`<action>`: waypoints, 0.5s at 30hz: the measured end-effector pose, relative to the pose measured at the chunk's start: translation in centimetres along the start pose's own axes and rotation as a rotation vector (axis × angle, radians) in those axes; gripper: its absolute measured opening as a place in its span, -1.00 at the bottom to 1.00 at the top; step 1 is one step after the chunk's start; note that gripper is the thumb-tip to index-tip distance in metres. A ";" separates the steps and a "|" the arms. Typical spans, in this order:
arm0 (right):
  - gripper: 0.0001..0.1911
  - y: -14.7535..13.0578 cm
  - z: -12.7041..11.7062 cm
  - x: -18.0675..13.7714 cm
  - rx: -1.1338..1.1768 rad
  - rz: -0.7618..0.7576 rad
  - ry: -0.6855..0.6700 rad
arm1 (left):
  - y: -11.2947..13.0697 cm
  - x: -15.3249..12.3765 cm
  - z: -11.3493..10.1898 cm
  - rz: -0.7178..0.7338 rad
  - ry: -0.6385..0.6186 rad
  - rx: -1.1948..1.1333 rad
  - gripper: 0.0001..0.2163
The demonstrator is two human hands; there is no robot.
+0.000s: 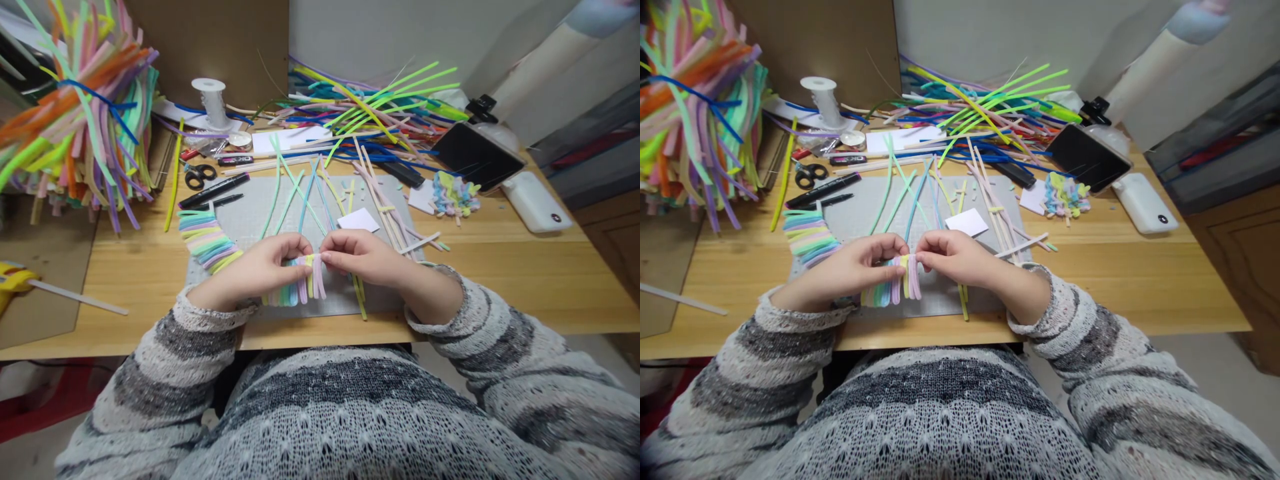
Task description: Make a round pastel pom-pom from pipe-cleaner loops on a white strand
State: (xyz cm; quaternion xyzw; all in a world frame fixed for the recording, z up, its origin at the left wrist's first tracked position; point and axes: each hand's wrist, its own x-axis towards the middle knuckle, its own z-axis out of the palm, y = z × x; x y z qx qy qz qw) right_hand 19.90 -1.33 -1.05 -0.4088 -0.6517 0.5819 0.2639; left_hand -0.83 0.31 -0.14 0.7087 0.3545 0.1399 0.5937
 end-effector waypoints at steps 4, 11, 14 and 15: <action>-0.83 0.1 0.0 0.1 0.020 0.033 0.002 | -0.1 0.0 0.1 0.049 0.016 0.103 -0.85; -0.82 0.4 -0.1 0.1 0.045 0.057 0.011 | -0.2 0.0 0.0 0.093 0.004 0.089 -0.83; -0.82 0.5 -0.1 0.1 0.061 0.058 0.035 | -0.2 0.1 0.0 0.058 0.030 0.082 -0.84; -0.82 0.5 -0.1 0.1 0.062 0.058 0.040 | -0.2 0.1 0.0 0.047 0.028 0.071 -0.84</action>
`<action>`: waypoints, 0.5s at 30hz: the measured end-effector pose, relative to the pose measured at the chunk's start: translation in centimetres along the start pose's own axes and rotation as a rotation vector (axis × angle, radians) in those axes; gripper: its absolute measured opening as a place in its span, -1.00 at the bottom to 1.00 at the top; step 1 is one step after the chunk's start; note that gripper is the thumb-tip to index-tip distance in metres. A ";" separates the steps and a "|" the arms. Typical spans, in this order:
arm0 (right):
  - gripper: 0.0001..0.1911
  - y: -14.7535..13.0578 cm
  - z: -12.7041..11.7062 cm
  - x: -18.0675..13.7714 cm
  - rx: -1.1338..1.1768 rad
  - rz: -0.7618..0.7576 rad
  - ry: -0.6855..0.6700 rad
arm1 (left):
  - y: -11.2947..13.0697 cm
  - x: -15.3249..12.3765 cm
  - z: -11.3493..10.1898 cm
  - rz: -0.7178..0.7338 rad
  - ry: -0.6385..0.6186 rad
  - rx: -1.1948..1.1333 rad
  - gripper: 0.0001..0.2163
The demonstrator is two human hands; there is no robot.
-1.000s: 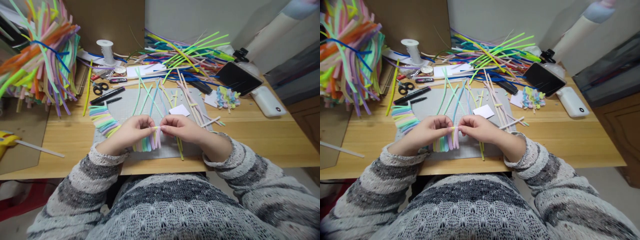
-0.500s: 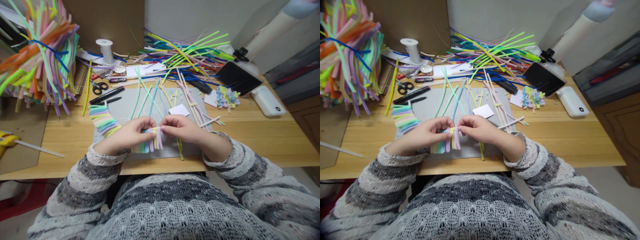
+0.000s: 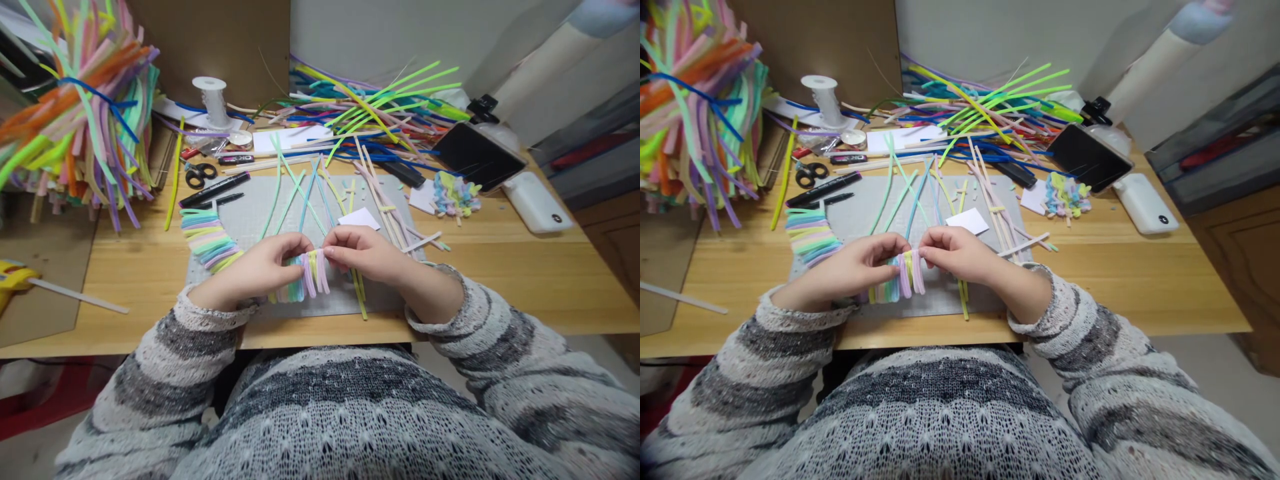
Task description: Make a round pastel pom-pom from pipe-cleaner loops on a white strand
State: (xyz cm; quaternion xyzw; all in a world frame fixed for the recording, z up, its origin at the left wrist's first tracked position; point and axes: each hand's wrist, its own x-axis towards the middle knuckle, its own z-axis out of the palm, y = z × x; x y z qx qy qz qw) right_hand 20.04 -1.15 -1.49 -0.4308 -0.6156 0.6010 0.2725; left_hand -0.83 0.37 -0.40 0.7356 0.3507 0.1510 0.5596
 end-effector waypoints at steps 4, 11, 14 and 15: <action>-0.83 -0.1 0.1 0.0 -0.010 0.008 -0.010 | 0.0 0.1 0.2 0.013 -0.033 -0.078 -0.87; -0.83 -0.1 0.1 0.0 -0.011 0.012 -0.020 | 0.3 -0.1 0.1 -0.022 -0.048 -0.013 -0.87; -0.83 0.0 0.2 0.0 -0.020 0.016 -0.031 | 0.3 0.0 0.1 -0.031 -0.037 0.045 -0.87; -0.83 0.0 0.2 0.0 -0.021 0.016 -0.033 | 0.3 0.0 0.0 -0.031 -0.031 0.052 -0.87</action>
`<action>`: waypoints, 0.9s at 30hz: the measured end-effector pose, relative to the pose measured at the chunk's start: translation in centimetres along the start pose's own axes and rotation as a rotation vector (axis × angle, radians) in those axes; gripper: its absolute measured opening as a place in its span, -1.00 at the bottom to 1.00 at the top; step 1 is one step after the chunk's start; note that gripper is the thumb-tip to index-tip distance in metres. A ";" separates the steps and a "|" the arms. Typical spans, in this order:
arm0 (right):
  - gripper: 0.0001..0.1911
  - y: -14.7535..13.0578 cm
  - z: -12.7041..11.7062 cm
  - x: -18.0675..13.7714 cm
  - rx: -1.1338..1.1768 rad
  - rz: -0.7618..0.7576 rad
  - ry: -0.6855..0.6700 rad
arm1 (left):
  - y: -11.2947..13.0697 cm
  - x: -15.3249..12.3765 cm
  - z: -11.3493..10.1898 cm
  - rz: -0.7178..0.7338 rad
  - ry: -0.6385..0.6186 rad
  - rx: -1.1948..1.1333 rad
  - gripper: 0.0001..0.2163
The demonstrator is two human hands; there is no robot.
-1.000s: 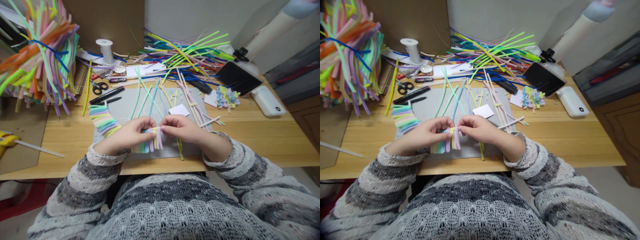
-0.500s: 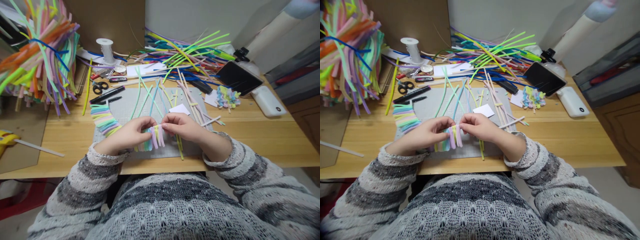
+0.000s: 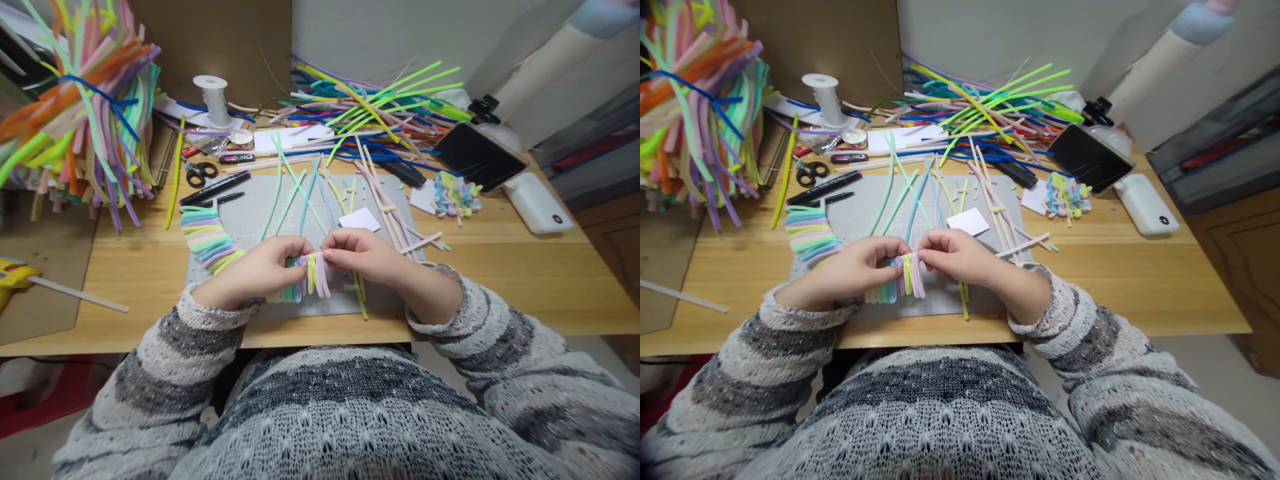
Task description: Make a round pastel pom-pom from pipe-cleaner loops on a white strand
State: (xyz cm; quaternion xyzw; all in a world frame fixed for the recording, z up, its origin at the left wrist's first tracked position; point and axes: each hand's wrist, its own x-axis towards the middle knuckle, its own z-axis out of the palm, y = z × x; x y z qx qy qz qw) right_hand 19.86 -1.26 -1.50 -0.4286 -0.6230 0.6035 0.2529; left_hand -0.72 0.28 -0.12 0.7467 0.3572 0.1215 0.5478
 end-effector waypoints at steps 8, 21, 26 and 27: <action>-0.80 -0.2 0.0 -0.1 -0.018 -0.041 -0.006 | 0.1 0.1 0.0 -0.001 0.035 0.008 -0.84; -0.83 0.0 0.3 -0.1 -0.089 -0.045 -0.022 | 0.2 0.0 0.3 0.077 0.169 0.228 -0.89; -0.84 0.0 0.4 -0.1 -0.162 -0.067 -0.017 | 0.2 0.0 0.5 0.115 0.196 0.298 -0.84; -0.84 0.0 0.4 -0.2 -0.191 -0.068 -0.009 | 0.2 0.0 0.5 0.118 0.199 0.324 -0.85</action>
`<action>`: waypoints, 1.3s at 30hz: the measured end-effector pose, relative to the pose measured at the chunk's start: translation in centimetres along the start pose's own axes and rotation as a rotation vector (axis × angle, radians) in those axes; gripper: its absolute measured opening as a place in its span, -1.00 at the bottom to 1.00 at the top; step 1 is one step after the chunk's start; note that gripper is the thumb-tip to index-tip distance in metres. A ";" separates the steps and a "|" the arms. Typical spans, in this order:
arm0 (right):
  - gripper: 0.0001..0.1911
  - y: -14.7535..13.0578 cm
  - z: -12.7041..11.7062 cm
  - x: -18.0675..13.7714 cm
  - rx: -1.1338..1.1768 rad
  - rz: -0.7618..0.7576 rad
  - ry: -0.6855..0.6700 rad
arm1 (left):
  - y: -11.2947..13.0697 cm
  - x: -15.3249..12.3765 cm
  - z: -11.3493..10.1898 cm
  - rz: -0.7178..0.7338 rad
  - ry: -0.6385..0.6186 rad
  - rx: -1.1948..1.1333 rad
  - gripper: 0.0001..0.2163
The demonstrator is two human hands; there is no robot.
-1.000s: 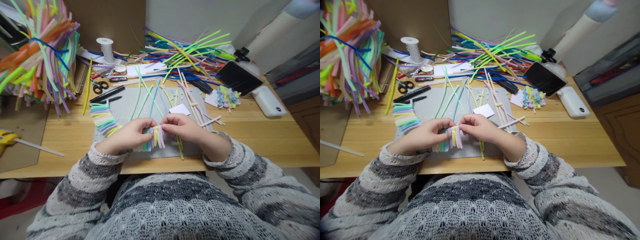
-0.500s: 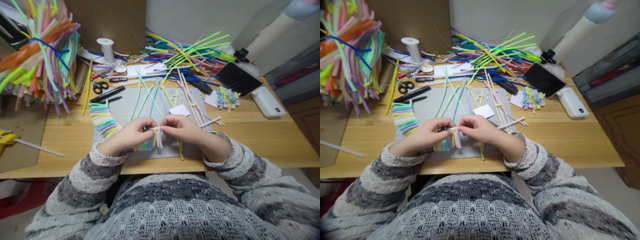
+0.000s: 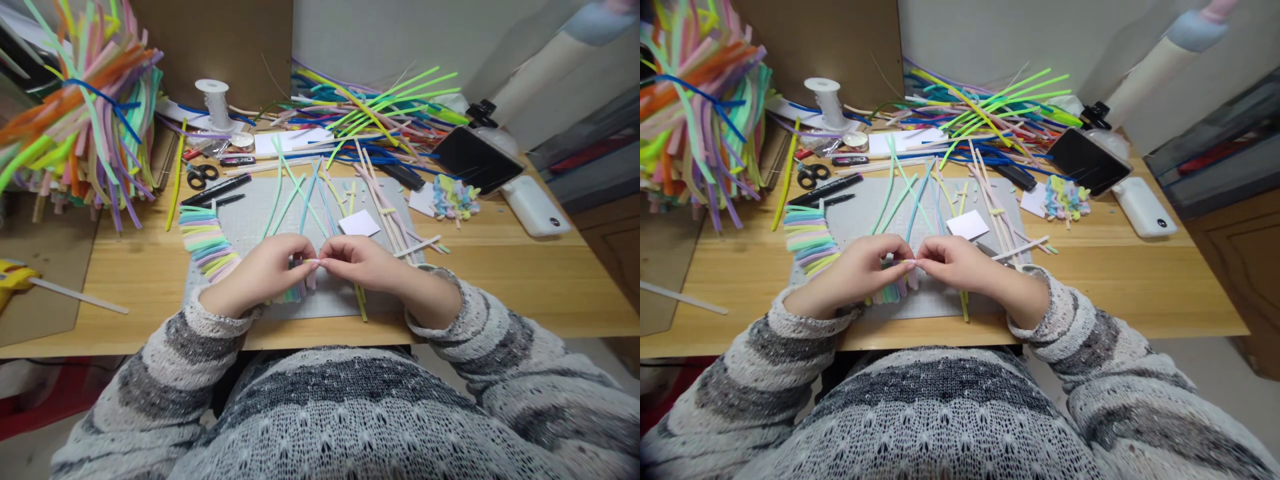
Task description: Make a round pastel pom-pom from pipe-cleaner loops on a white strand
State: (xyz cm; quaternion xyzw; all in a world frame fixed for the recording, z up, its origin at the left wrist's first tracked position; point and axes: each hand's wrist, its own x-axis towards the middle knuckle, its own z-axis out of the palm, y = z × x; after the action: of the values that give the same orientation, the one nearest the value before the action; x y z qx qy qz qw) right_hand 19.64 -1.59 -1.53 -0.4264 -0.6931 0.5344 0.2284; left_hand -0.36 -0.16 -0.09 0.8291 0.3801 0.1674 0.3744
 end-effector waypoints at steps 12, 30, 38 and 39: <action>-0.82 0.0 0.2 -0.1 -0.271 -0.024 0.011 | -0.2 0.1 0.7 0.000 -0.040 0.025 -0.81; -0.85 -0.3 0.0 -0.1 0.213 -0.001 -0.094 | -0.4 0.2 0.9 -0.056 -0.057 -0.413 -0.90; -0.87 0.0 0.0 -0.1 0.178 -0.061 -0.078 | -0.2 0.2 0.8 -0.009 -0.057 -0.373 -0.97; -0.87 0.0 0.0 -0.1 0.166 -0.070 -0.077 | -0.1 0.3 0.7 -0.002 -0.059 -0.356 -0.96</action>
State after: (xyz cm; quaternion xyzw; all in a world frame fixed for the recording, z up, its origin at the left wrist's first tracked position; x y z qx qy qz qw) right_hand 19.68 -1.66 -1.48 -0.3606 -0.6692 0.5978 0.2546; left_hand 0.13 -0.26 -0.67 0.7538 0.3341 0.2071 0.5265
